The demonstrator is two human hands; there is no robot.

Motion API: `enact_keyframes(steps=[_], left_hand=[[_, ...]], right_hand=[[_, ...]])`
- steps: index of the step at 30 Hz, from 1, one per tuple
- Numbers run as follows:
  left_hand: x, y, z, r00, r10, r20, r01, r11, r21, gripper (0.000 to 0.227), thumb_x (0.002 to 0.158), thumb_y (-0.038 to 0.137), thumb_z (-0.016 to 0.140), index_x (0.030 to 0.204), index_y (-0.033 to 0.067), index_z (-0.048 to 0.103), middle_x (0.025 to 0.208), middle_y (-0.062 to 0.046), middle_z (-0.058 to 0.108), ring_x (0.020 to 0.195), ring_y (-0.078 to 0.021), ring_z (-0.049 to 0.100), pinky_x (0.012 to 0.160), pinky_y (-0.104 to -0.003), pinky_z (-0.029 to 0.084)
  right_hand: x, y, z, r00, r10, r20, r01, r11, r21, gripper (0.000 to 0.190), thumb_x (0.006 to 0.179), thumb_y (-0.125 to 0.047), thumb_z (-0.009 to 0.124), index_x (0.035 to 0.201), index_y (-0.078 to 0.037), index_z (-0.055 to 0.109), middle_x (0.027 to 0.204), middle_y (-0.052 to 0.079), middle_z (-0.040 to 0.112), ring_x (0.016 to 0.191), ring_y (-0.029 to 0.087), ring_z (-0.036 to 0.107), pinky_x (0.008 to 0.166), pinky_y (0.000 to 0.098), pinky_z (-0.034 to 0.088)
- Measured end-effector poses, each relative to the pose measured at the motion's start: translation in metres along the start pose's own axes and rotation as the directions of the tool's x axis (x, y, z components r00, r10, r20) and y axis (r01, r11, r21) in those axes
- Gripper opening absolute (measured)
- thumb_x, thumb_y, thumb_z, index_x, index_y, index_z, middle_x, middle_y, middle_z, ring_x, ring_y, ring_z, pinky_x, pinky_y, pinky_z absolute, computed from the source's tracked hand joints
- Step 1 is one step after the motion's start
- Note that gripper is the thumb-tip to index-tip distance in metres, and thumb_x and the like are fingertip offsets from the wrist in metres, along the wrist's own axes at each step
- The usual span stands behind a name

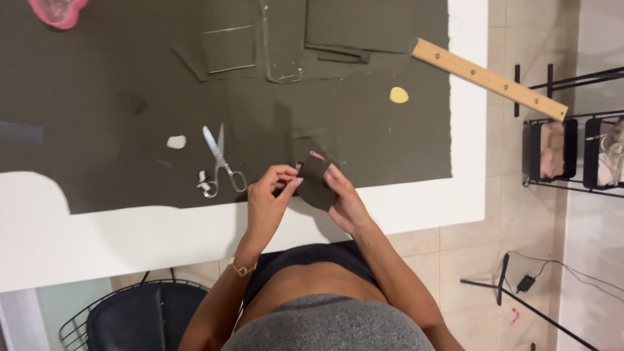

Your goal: The person uses shears to cut a piece of dark fabric along a marked outline on a white table. They then place the cut piece aside and continue cutting another section of the fabric. The person also uses chalk to mark the fabric and a ruler to measure it.

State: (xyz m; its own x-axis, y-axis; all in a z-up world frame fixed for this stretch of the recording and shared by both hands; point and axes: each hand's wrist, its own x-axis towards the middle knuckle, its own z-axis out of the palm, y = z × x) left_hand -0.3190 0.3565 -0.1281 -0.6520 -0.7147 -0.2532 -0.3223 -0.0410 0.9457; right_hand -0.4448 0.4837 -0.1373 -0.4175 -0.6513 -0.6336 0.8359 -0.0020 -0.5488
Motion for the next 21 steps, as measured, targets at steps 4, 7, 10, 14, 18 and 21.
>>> enact_keyframes(steps=[4, 7, 10, 14, 18, 21], left_hand=[[0.002, -0.029, 0.038, 0.995, -0.087, 0.045, 0.093, 0.985, -0.148, 0.037, 0.096, 0.001, 0.081, 0.131, 0.0040, 0.068, 0.104, -0.020, 0.081, 0.094, -0.0292, 0.077, 0.095, -0.044, 0.065], [0.014, -0.046, 0.055, 0.995, -0.097, 0.005, 0.096, 0.968, -0.230, 0.034, 0.098, 0.000, 0.079, 0.130, 0.0030, 0.068, 0.106, -0.013, 0.073, 0.092, -0.0157, 0.069, 0.096, -0.037, 0.065], [0.028, -0.078, 0.067, 0.988, -0.134, -0.079, 0.115, 0.970, -0.212, 0.028, 0.099, 0.004, 0.079, 0.124, 0.0063, 0.066, 0.108, -0.012, 0.071, 0.087, -0.0167, 0.074, 0.087, -0.036, 0.066], [0.032, -0.042, 0.067, 0.976, -0.196, -0.093, 0.192, 0.980, -0.053, 0.032, 0.102, 0.009, 0.078, 0.127, 0.0041, 0.059, 0.114, -0.022, 0.072, 0.078, -0.0257, 0.079, 0.076, -0.040, 0.066], [0.042, -0.024, 0.071, 0.987, -0.147, -0.069, 0.153, 0.983, 0.098, 0.035, 0.103, 0.006, 0.075, 0.133, -0.0005, 0.059, 0.103, -0.029, 0.074, 0.063, -0.0291, 0.079, 0.059, -0.037, 0.064], [0.049, -0.043, 0.077, 0.979, -0.205, -0.012, 0.205, 0.978, -0.026, 0.035, 0.100, 0.005, 0.077, 0.131, 0.0019, 0.062, 0.099, -0.023, 0.078, 0.066, -0.0276, 0.080, 0.061, -0.035, 0.066]], right_hand=[[0.056, 0.053, -0.159, 0.982, -0.182, -0.045, 0.170, 0.965, -0.200, 0.045, 0.103, -0.009, 0.074, 0.147, -0.010, 0.066, 0.135, 0.004, 0.076, 0.120, 0.014, 0.073, 0.104, 0.0318, 0.058], [0.015, -0.039, -0.083, 0.876, -0.479, 0.054, 0.446, 0.764, -0.466, 0.039, 0.101, -0.006, 0.072, 0.140, -0.003, 0.069, 0.136, 0.016, 0.077, 0.130, 0.021, 0.070, 0.109, 0.0357, 0.054], [0.013, -0.075, -0.094, 0.749, -0.660, 0.063, 0.523, 0.529, -0.669, 0.033, 0.102, 0.002, 0.070, 0.134, -0.005, 0.074, 0.131, 0.013, 0.077, 0.115, 0.015, 0.067, 0.104, 0.0335, 0.052], [0.005, -0.091, -0.101, 0.653, -0.729, 0.205, 0.379, 0.080, -0.922, 0.034, 0.100, 0.008, 0.072, 0.129, -0.008, 0.076, 0.134, 0.014, 0.073, 0.127, 0.036, 0.068, 0.110, 0.0490, 0.053], [0.008, -0.065, -0.107, 0.714, -0.669, 0.208, 0.372, 0.110, -0.922, 0.023, 0.100, -0.006, 0.080, 0.120, -0.015, 0.079, 0.110, 0.004, 0.076, 0.101, 0.025, 0.074, 0.090, 0.0395, 0.060], [0.022, -0.033, -0.108, 0.779, -0.589, 0.216, 0.382, 0.173, -0.908, 0.030, 0.092, -0.013, 0.089, 0.120, -0.014, 0.079, 0.105, 0.003, 0.077, 0.096, 0.024, 0.077, 0.084, 0.0369, 0.062]])
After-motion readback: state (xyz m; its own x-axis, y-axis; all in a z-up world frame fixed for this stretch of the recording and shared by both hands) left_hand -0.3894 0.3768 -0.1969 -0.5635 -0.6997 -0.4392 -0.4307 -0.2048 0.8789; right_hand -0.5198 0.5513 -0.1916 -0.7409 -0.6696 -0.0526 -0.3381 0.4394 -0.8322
